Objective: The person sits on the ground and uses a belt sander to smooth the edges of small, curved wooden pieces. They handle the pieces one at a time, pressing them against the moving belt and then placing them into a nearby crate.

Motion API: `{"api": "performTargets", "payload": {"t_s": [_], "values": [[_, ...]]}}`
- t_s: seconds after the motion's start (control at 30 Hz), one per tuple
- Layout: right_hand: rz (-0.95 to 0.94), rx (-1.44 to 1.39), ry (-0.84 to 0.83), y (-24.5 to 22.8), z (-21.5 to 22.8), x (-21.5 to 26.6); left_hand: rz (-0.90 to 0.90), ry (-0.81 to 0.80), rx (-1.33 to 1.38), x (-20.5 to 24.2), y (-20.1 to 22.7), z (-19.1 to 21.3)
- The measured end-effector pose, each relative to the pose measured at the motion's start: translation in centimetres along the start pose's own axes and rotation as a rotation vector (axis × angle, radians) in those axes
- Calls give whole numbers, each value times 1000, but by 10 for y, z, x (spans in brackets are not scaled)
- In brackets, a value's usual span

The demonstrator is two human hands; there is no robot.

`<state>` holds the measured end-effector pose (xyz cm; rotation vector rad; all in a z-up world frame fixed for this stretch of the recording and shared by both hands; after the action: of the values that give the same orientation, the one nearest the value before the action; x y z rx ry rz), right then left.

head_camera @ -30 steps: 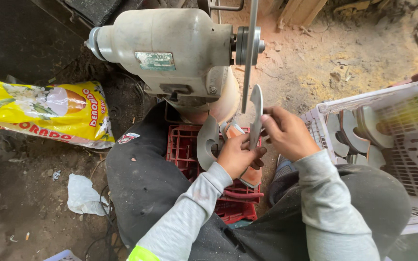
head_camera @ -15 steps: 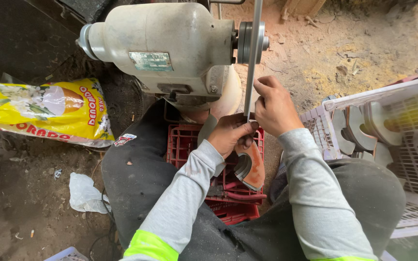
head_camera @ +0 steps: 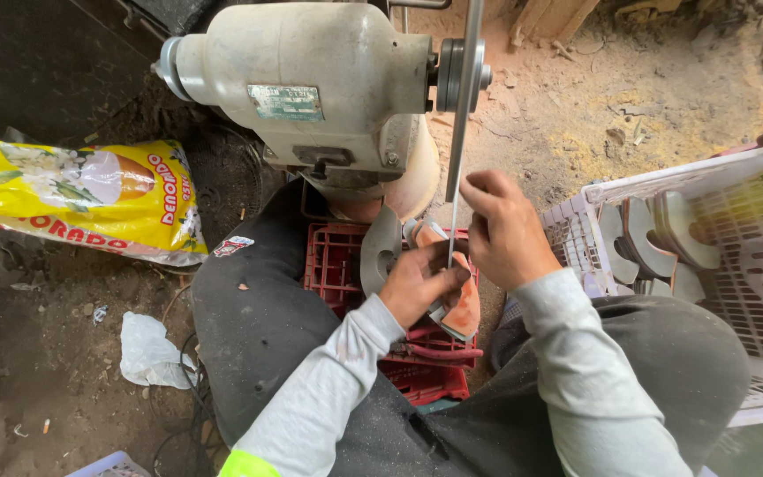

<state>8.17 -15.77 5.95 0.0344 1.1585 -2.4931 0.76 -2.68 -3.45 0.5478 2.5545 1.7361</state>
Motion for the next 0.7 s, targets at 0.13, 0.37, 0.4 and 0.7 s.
{"api": "performTargets", "payload": {"t_s": [0.13, 0.37, 0.4, 0.7], "values": [[35, -106, -356, -9, 35, 25, -116, 57, -434, 26, 5, -6], [-265, -350, -547, 16, 54, 32, -401, 111, -985, 53, 41, -4], [-327, -379, -507, 19, 52, 33, -426, 91, -1006, 52, 42, -6], [-200, -104, -106, 15, 2, -9, 43, -99, -215, -20, -6, 11]]}}
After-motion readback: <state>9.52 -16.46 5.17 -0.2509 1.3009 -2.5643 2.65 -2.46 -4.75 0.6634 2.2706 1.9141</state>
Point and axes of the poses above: each hand's wrist, its own x-axis away from the middle knuckle, its own z-axis out of the back of the hand, y = z × x, the point moved 5 cm from there along -x, towards the middle knuckle, and after that the axes turned 6 degrees about -z, right-handed, at the moved point
